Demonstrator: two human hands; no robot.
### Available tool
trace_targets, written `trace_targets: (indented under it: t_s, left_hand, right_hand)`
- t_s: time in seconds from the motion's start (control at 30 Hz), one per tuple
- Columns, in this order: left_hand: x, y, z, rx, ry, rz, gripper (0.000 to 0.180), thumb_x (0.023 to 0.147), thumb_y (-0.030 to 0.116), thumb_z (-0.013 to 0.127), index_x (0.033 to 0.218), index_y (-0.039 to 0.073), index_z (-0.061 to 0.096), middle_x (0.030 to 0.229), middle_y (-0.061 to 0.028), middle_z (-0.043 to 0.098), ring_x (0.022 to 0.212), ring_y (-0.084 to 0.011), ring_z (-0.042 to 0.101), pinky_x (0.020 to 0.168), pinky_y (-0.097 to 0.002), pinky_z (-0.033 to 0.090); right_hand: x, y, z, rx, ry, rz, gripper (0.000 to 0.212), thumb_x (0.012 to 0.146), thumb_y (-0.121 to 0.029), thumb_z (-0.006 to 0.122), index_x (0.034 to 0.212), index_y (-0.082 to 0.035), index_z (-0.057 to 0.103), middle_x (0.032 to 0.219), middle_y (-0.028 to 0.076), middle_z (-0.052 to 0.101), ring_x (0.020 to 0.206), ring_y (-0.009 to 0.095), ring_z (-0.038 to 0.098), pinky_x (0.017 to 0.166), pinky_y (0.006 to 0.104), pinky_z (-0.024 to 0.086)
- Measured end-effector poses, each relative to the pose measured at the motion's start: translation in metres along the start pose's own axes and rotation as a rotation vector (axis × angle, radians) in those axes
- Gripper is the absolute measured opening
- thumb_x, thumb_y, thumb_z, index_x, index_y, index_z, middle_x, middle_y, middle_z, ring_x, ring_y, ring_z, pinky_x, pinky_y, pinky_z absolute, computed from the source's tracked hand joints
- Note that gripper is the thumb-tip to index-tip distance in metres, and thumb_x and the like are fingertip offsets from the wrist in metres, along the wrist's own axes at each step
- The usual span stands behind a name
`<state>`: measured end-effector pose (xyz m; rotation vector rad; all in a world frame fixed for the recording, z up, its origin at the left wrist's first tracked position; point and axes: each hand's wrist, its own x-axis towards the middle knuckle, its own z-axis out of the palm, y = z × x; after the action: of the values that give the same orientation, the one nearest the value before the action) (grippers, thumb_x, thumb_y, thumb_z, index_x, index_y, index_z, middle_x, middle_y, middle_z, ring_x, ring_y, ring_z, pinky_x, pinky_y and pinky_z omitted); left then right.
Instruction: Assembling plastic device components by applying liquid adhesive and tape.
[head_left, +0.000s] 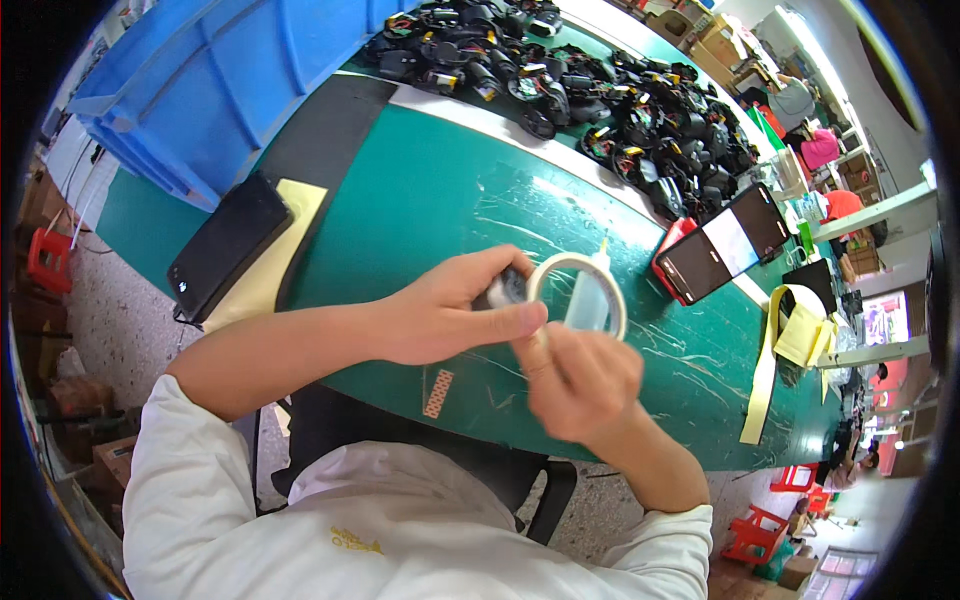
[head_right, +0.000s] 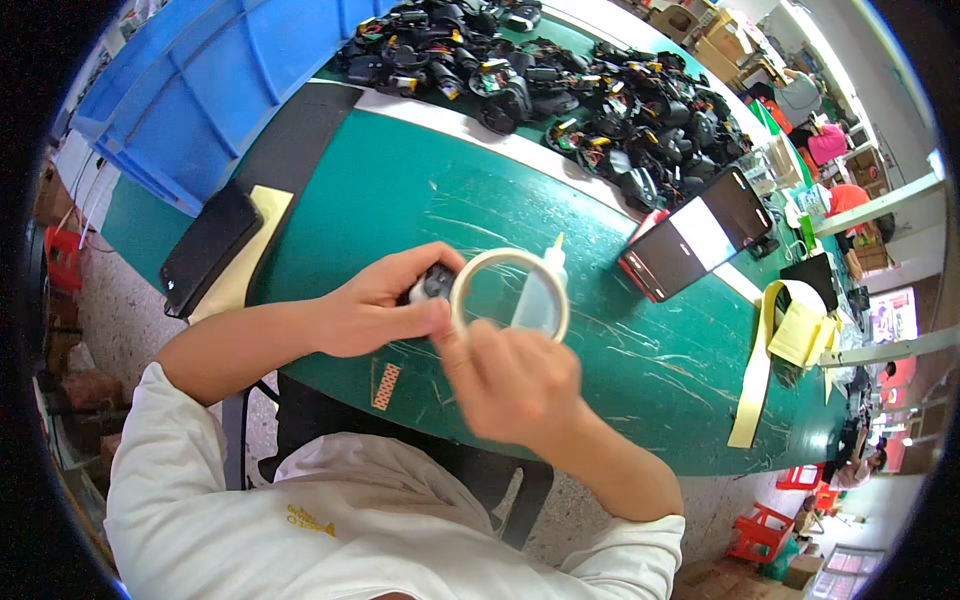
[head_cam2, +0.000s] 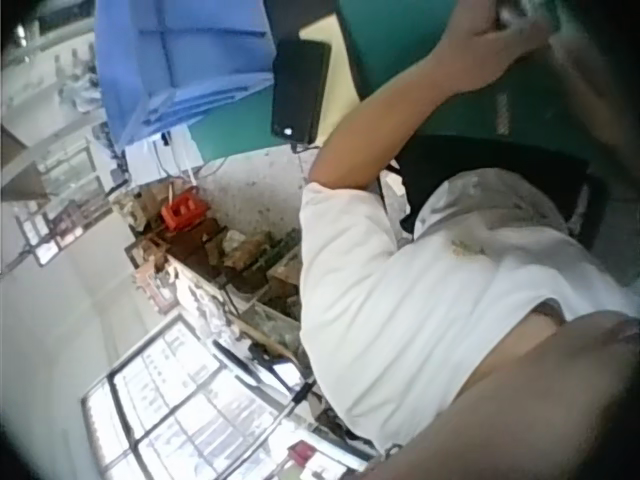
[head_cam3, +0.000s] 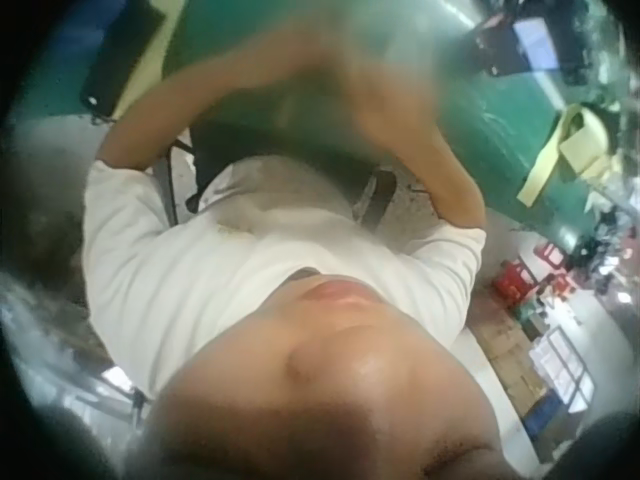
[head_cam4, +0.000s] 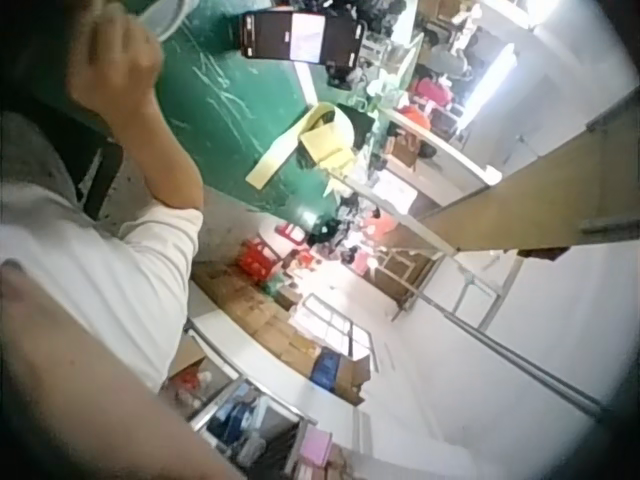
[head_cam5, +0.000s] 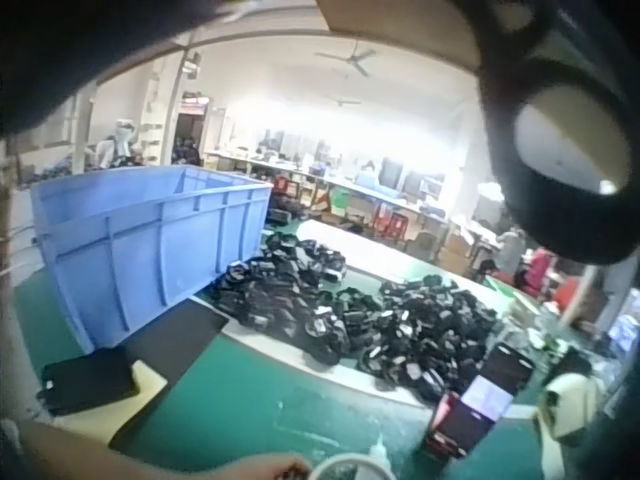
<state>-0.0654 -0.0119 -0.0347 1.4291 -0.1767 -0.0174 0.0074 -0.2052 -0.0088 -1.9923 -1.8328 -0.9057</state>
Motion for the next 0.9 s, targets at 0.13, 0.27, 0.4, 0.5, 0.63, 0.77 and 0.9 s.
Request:
trace_targets:
  t_s: [0.13, 0.27, 0.4, 0.5, 0.63, 0.77, 0.9]
  left_hand:
    - [-0.001, 0.015, -0.008, 0.379, -0.143, -0.078, 0.031, 0.090, 0.029, 0.069, 0.100, 0.002, 0.059, 0.083, -0.0030, 0.059, 0.069, -0.0073, 0.050, 0.060, -0.0249, 0.042]
    - [-0.014, 0.034, 0.002, -0.033, -0.227, -0.206, 0.045, 0.083, 0.036, 0.078, 0.103, 0.002, 0.055, 0.085, -0.0025, 0.059, 0.074, -0.0085, 0.054, 0.063, -0.0248, 0.044]
    - [-0.038, 0.056, 0.017, -0.106, -0.354, 0.082, 0.050, 0.080, 0.032, 0.082, 0.103, -0.001, 0.053, 0.089, -0.0060, 0.058, 0.073, -0.0143, 0.055, 0.062, -0.0286, 0.044]
    - [-0.062, 0.066, 0.030, -0.108, -0.584, 0.248, 0.044, 0.084, 0.027, 0.079, 0.100, -0.003, 0.051, 0.087, -0.0130, 0.057, 0.071, -0.0239, 0.055, 0.061, -0.0323, 0.044]
    - [-0.095, 0.087, 0.024, -0.385, -0.810, 0.278, 0.032, 0.089, 0.021, 0.071, 0.096, -0.002, 0.050, 0.087, -0.0141, 0.056, 0.075, -0.0311, 0.058, 0.066, -0.0425, 0.048]
    - [-0.172, 0.121, -0.023, -0.595, -0.642, 0.601, 0.025, 0.090, 0.013, 0.067, 0.097, -0.002, 0.049, 0.092, -0.0254, 0.061, 0.073, -0.0383, 0.065, 0.055, -0.0536, 0.051]
    - [-0.184, 0.082, -0.012, -0.651, -0.150, 0.502, 0.018, 0.090, 0.016, 0.060, 0.083, 0.003, 0.049, 0.085, -0.0196, 0.055, 0.072, -0.0326, 0.058, 0.058, -0.0405, 0.049]
  right_hand:
    - [0.001, -0.015, -0.007, 0.032, -0.021, -0.032, 0.015, 0.077, -0.004, 0.068, 0.092, 0.001, 0.070, 0.072, 0.003, 0.053, 0.049, 0.009, 0.043, 0.041, 0.0233, 0.030]
    - [0.007, -0.020, -0.028, 0.009, 0.052, -0.075, 0.011, 0.081, -0.009, 0.068, 0.087, 0.000, 0.070, 0.074, 0.005, 0.058, 0.049, 0.008, 0.042, 0.042, 0.0216, 0.027]
    - [0.019, -0.040, -0.065, 0.069, 0.090, -0.170, 0.011, 0.076, -0.010, 0.072, 0.081, -0.001, 0.069, 0.072, 0.006, 0.059, 0.048, 0.006, 0.041, 0.042, 0.0201, 0.024]
    - [0.027, -0.061, -0.091, 0.099, 0.186, -0.293, 0.009, 0.081, -0.013, 0.072, 0.082, -0.005, 0.074, 0.066, 0.002, 0.054, 0.049, 0.006, 0.038, 0.042, 0.0198, 0.023]
    - [0.016, -0.072, -0.124, -0.122, 0.136, -0.400, 0.020, 0.071, -0.010, 0.075, 0.090, -0.003, 0.075, 0.065, 0.003, 0.055, 0.047, 0.007, 0.042, 0.042, 0.0192, 0.024]
    - [-0.019, -0.054, -0.139, -0.381, -0.182, 0.018, 0.033, 0.075, -0.003, 0.069, 0.107, -0.003, 0.072, 0.072, 0.005, 0.058, 0.048, 0.012, 0.048, 0.041, 0.0264, 0.036]
    - [-0.094, -0.010, -0.100, -0.507, -0.159, 0.458, 0.029, 0.078, 0.002, 0.064, 0.105, -0.005, 0.072, 0.078, 0.006, 0.062, 0.067, 0.021, 0.060, 0.057, 0.0339, 0.048]
